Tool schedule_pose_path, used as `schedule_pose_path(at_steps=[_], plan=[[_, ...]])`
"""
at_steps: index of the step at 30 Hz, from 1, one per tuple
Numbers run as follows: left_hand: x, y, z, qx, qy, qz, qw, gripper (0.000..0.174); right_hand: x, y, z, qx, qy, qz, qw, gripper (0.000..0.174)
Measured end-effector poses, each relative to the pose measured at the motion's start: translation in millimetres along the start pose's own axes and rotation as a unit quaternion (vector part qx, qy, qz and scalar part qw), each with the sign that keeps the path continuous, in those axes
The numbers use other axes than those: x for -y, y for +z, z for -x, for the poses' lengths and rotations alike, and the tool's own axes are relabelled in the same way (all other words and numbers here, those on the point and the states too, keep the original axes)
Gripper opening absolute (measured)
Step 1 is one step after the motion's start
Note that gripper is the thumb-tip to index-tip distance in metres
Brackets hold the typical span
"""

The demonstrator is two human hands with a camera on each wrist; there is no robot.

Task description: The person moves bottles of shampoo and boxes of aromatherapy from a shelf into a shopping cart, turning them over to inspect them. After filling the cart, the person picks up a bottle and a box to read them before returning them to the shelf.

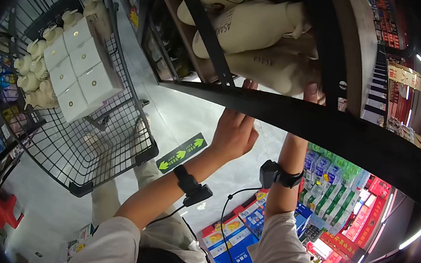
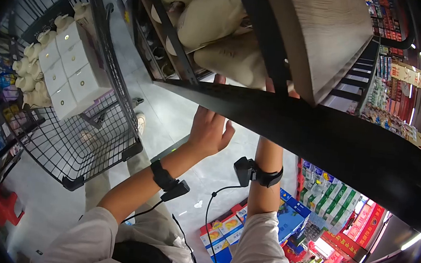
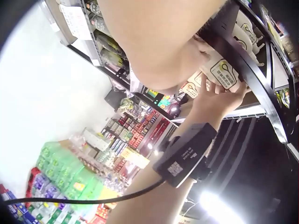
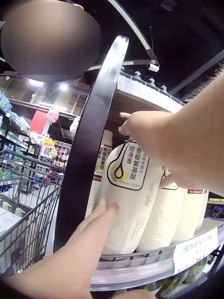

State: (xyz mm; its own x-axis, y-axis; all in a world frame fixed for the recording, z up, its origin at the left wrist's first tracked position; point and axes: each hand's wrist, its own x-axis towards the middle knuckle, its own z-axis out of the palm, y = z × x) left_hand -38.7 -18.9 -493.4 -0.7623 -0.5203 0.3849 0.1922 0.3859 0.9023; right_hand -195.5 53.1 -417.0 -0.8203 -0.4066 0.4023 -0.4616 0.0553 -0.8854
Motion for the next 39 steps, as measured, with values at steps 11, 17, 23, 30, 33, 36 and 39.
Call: schedule_pose_path(at_steps=[11,17,23,30,33,36,39], plan=[[3,-11,39,0.035,-0.120,0.095,0.988,0.076,35,-28,84,-0.263,0.044,-0.031,0.963,0.047],[-4,-58,41,0.134,-0.129,0.255,0.949,0.072,48,-68,144,-0.161,0.187,-0.061,0.967,0.047],[14,-128,82,0.238,-0.269,0.256,0.897,0.059,33,-29,202,-0.088,0.330,-0.068,0.937,0.046],[43,-212,114,0.194,-0.433,0.334,0.814,0.038,53,59,204,0.014,0.364,-0.234,0.901,0.061],[65,-235,153,0.167,-0.475,0.402,0.765,0.041,51,86,210,0.071,0.344,-0.214,0.911,0.066],[68,-259,177,0.136,-0.526,0.531,0.651,0.045,63,134,195,0.103,0.321,-0.251,0.907,0.065],[57,-275,185,0.047,-0.571,0.508,0.643,0.050,65,180,188,0.128,0.334,-0.259,0.898,0.063]])
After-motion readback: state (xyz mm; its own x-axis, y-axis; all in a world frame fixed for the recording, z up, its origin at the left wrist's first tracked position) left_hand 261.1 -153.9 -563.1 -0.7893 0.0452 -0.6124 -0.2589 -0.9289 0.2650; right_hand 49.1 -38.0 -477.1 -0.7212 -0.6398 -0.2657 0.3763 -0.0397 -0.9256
